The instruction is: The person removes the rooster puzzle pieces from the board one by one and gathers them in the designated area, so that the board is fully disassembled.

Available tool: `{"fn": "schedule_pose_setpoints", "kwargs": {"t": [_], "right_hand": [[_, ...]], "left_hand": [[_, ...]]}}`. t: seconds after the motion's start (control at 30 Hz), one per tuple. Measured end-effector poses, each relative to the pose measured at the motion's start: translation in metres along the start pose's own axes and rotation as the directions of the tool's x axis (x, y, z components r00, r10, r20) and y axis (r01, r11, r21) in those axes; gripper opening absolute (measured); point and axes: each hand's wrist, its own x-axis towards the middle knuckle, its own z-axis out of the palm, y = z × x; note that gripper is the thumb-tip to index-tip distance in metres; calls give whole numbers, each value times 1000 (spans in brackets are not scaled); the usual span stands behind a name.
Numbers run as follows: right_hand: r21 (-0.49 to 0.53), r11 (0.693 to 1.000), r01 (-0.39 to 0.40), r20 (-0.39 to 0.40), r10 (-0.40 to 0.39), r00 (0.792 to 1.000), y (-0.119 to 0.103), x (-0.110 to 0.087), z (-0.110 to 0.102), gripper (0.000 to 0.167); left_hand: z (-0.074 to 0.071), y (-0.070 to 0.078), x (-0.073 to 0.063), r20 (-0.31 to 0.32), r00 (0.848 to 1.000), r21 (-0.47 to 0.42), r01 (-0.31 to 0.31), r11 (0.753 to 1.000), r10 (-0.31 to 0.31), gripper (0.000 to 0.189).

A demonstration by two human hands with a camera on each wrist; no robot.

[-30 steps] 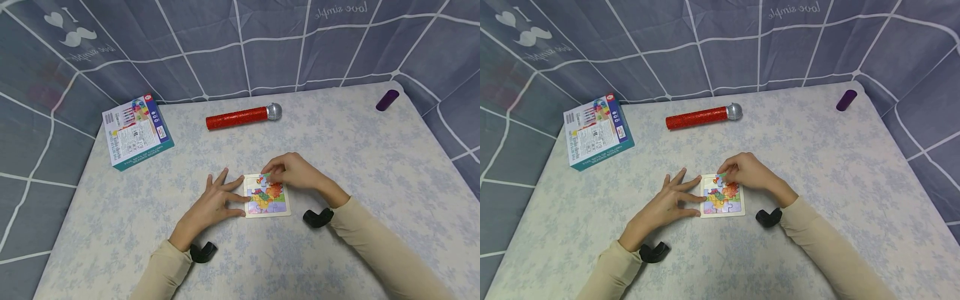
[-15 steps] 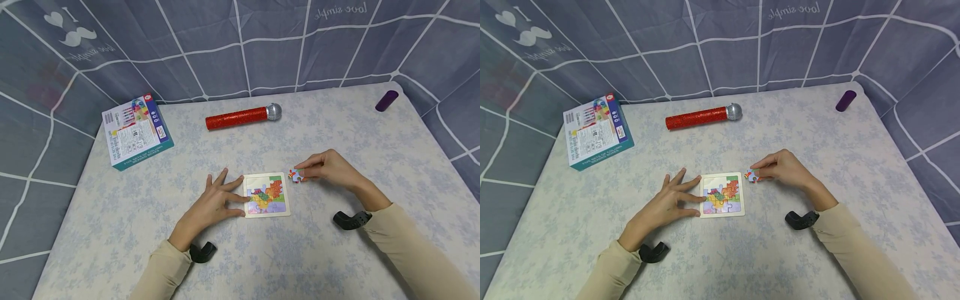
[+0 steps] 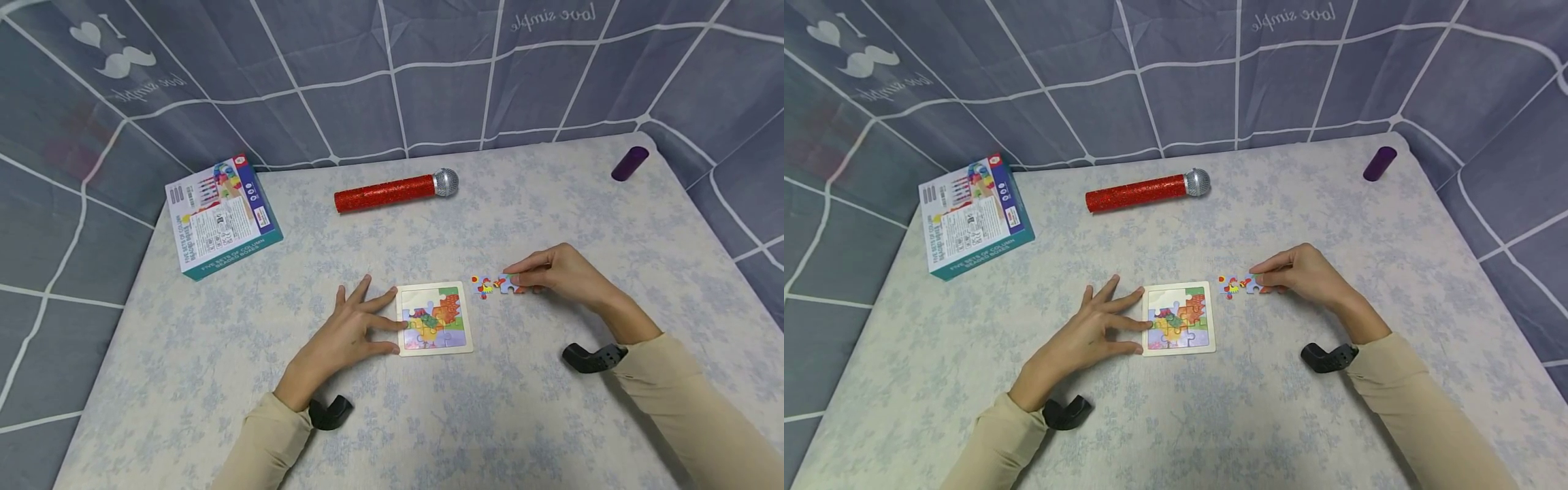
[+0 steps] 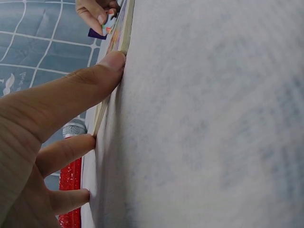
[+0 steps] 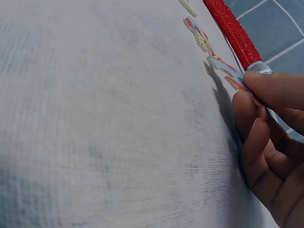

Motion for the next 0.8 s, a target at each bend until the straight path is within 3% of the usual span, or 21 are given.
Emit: {"fn": "schedule_pose_setpoints", "kwargs": {"t": [0.47, 0.8], "right_hand": [[-23, 1000, -15, 6, 15, 1000, -2, 3, -1, 28], [-248, 968, -26, -116, -3, 993, -16, 0, 7, 21]], "left_hand": [[-1, 0, 0, 1, 1000, -6, -1, 1000, 1, 40], [0, 0, 0, 1, 1000, -11, -3, 1000, 3, 40]]}}
